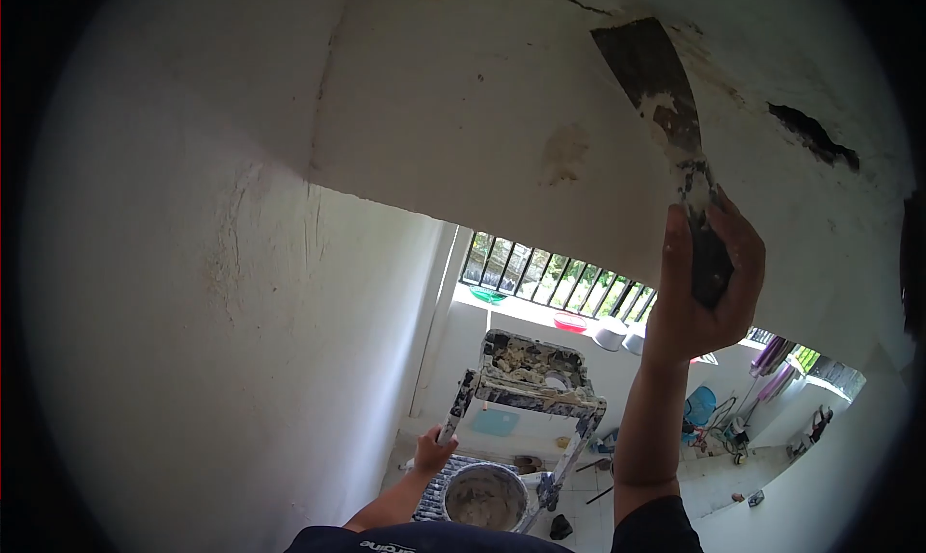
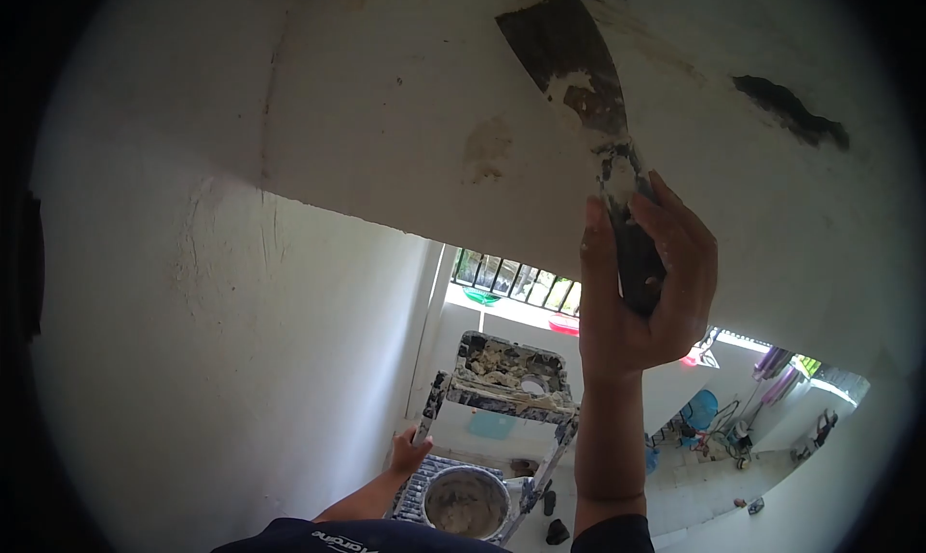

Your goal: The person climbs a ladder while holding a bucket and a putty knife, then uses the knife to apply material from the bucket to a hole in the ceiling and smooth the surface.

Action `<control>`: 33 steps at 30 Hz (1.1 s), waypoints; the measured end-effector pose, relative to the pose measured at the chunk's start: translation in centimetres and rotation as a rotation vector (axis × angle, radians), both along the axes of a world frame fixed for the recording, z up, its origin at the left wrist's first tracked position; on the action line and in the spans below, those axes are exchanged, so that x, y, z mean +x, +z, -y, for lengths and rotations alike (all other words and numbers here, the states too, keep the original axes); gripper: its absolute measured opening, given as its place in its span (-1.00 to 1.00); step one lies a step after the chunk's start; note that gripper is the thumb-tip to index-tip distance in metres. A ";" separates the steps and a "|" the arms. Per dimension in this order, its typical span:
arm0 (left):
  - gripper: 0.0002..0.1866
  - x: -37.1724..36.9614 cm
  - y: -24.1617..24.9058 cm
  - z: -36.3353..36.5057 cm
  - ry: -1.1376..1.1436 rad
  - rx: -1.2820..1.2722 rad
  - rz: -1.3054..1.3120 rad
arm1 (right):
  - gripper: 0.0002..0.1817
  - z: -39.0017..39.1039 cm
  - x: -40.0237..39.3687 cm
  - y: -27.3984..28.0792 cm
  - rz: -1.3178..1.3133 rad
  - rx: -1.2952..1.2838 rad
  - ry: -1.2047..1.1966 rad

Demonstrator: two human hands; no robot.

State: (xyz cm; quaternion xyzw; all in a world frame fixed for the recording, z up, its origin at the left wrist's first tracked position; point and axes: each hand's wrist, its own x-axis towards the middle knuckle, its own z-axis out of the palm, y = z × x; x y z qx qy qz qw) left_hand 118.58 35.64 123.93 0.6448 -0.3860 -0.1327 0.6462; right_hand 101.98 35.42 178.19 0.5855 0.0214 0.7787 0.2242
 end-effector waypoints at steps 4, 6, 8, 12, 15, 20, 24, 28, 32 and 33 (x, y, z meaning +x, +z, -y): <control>-0.68 0.1 0.0 0.2 -0.021 0.041 -0.028 | -0.63 -0.1 0.0 -0.3 -0.017 0.012 -0.040; -0.68 0.2 0.0 0.0 -0.032 0.067 -0.028 | -0.64 0.2 0.0 -1.5 0.000 0.042 0.019; -0.68 0.2 0.0 0.1 -0.008 0.014 0.000 | -0.64 0.1 -0.5 -2.8 0.004 0.067 0.054; -0.68 0.1 -0.6 0.5 -0.010 -0.016 0.011 | -0.62 -0.3 -3.7 -7.2 -0.078 0.138 0.098; -0.69 0.1 -0.3 0.4 -0.002 -0.008 0.032 | -0.61 -0.8 -8.3 -12.8 -0.213 0.228 0.066; -0.72 0.1 0.2 0.3 -0.034 -0.013 0.006 | -0.64 -1.4 -13.9 -23.8 -0.362 0.565 0.074; -0.75 0.4 -0.3 0.8 -0.041 -0.030 0.024 | -0.69 -0.7 -15.2 -30.9 -0.219 1.001 -0.060; -0.74 0.2 -0.7 0.9 -0.019 -0.013 0.028 | -0.76 1.2 -12.5 -33.9 -0.013 1.145 0.114; -0.73 -0.2 0.5 0.4 -0.032 -0.032 0.006 | -0.77 1.4 -7.8 -34.1 -0.313 1.086 -0.105; -0.73 -0.1 0.2 0.5 -0.023 -0.035 0.031 | -0.75 1.3 -7.3 -35.3 -0.306 1.084 -0.110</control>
